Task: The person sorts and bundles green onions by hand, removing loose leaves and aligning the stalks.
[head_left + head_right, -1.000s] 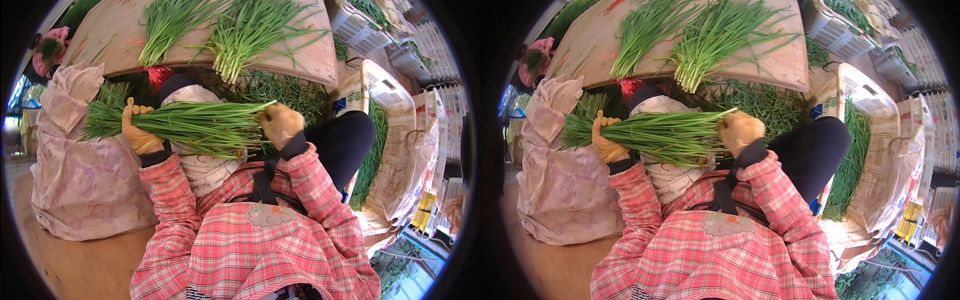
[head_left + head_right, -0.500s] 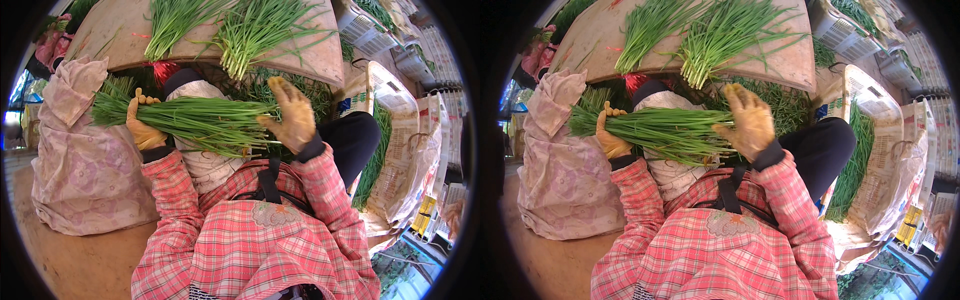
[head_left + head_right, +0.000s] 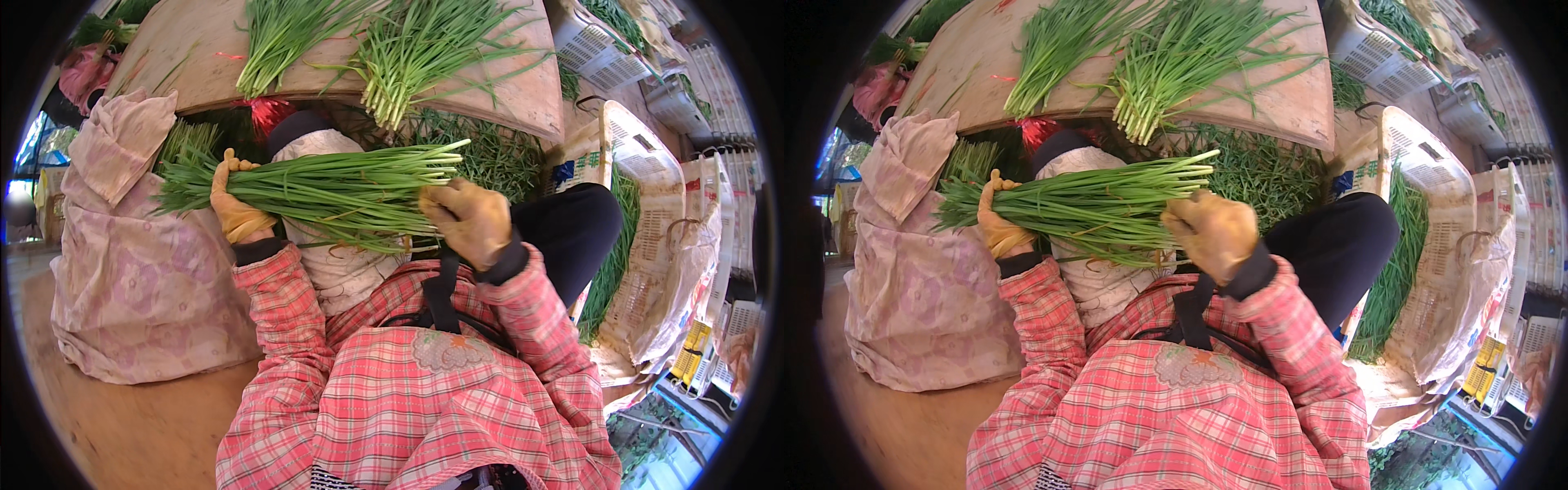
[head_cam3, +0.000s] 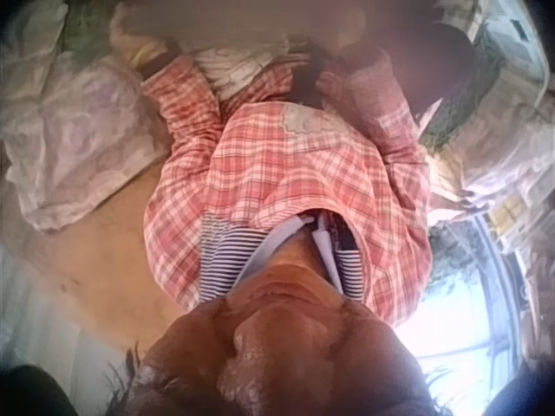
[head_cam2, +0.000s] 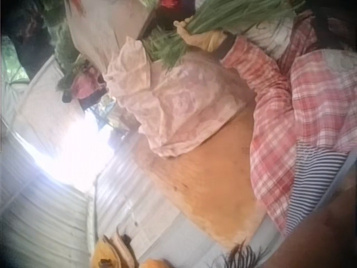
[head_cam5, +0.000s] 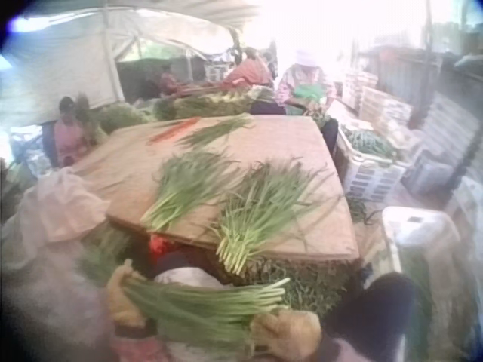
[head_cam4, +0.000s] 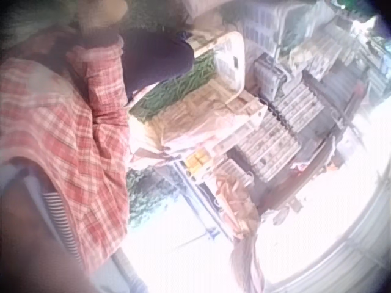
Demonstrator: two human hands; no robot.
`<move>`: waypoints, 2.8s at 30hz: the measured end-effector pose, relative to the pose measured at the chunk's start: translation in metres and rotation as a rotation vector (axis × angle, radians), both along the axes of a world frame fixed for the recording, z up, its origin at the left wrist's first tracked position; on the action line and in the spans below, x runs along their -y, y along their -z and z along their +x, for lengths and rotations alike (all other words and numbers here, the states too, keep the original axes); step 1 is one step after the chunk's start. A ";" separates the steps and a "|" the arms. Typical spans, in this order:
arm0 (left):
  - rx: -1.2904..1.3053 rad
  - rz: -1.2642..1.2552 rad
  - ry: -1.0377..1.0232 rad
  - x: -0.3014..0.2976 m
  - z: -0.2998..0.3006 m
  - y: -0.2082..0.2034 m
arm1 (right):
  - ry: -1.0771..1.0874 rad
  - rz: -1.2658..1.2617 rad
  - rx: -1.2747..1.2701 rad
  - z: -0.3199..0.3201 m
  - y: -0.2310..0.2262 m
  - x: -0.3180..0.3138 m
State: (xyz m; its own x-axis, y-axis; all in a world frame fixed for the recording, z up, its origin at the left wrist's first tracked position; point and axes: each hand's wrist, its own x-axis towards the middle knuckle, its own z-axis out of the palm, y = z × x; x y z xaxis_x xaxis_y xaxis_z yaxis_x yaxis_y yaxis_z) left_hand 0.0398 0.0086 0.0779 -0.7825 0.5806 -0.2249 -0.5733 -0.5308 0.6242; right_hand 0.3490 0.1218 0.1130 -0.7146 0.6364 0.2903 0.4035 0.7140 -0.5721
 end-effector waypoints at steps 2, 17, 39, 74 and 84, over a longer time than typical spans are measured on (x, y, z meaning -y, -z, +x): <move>0.022 0.005 -0.023 -0.003 0.001 -0.003 | 0.073 -0.008 0.091 -0.024 0.001 0.010; 0.030 -0.025 -0.137 0.000 0.008 0.001 | -0.177 -1.022 -1.149 0.078 0.000 -0.020; 0.035 0.125 0.039 0.005 -0.001 0.014 | -0.085 -0.130 -0.103 -0.019 0.032 0.021; 0.049 -0.104 -0.082 0.012 -0.029 0.036 | 0.294 0.205 -0.044 0.051 -0.001 -0.041; 0.012 -0.111 -0.118 0.009 -0.008 0.011 | 0.213 0.236 -0.292 0.007 0.022 -0.035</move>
